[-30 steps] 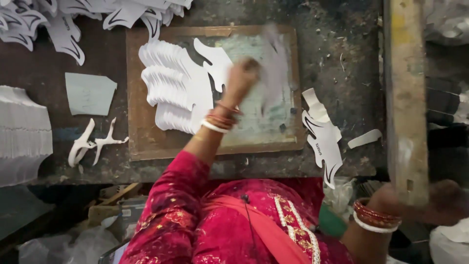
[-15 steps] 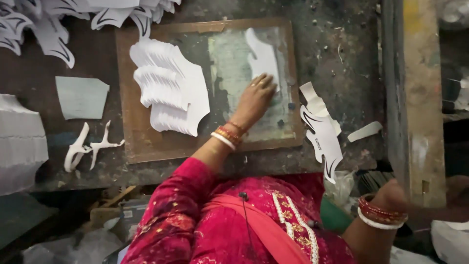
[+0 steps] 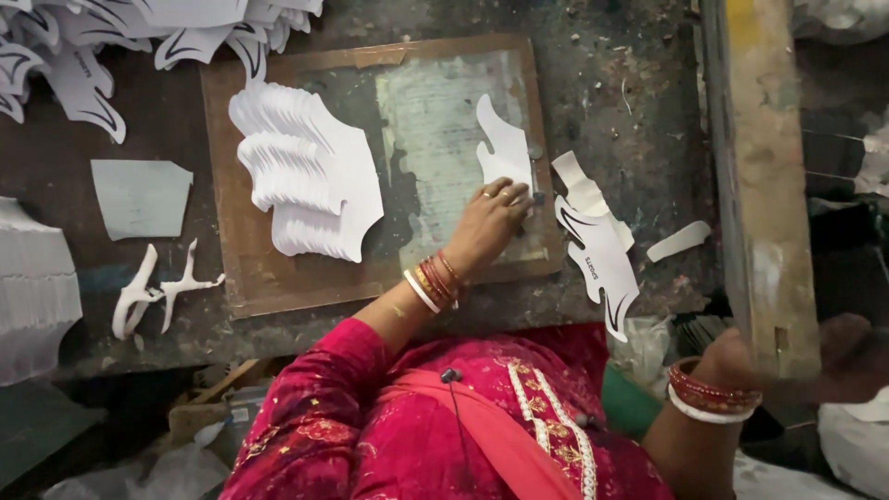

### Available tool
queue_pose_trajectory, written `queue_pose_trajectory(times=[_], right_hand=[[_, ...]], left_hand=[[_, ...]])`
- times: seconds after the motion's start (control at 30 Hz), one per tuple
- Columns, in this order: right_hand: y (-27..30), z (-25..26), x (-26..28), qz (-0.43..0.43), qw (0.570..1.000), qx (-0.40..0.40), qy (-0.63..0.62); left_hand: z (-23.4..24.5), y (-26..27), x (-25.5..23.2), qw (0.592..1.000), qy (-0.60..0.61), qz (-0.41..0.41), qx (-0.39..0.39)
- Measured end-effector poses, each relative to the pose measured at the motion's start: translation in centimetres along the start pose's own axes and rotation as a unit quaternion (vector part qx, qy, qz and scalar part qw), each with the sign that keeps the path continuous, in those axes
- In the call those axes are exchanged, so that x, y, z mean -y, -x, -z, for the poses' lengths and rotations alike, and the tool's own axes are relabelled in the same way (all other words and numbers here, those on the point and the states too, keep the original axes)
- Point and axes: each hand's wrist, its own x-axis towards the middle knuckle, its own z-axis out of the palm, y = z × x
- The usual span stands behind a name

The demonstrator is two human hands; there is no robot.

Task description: The person performs screen printing on white, irregularly shaped cutouts. They place a cutout on a wooden frame, apply black ink with a squeegee, and then remove the printed item. This process is repeated multiple times, with the person stacking the finished pieces on the table.

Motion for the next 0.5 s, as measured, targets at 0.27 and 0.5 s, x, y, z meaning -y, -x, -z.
queue_pose_trajectory(times=[0.27, 0.5], right_hand=[[0.0, -1.1, 1.9, -0.218, 0.924, -0.054, -0.309], [-0.1, 0.6, 10.8, -0.154, 0.79, 0.208, -0.557]], left_hand=[[1.0, 2.5, -2.9, 0.999, -0.015, -0.033, 0.032], [6.6, 11.8, -4.2, 0.809, 0.554, 0.176, 0.089]])
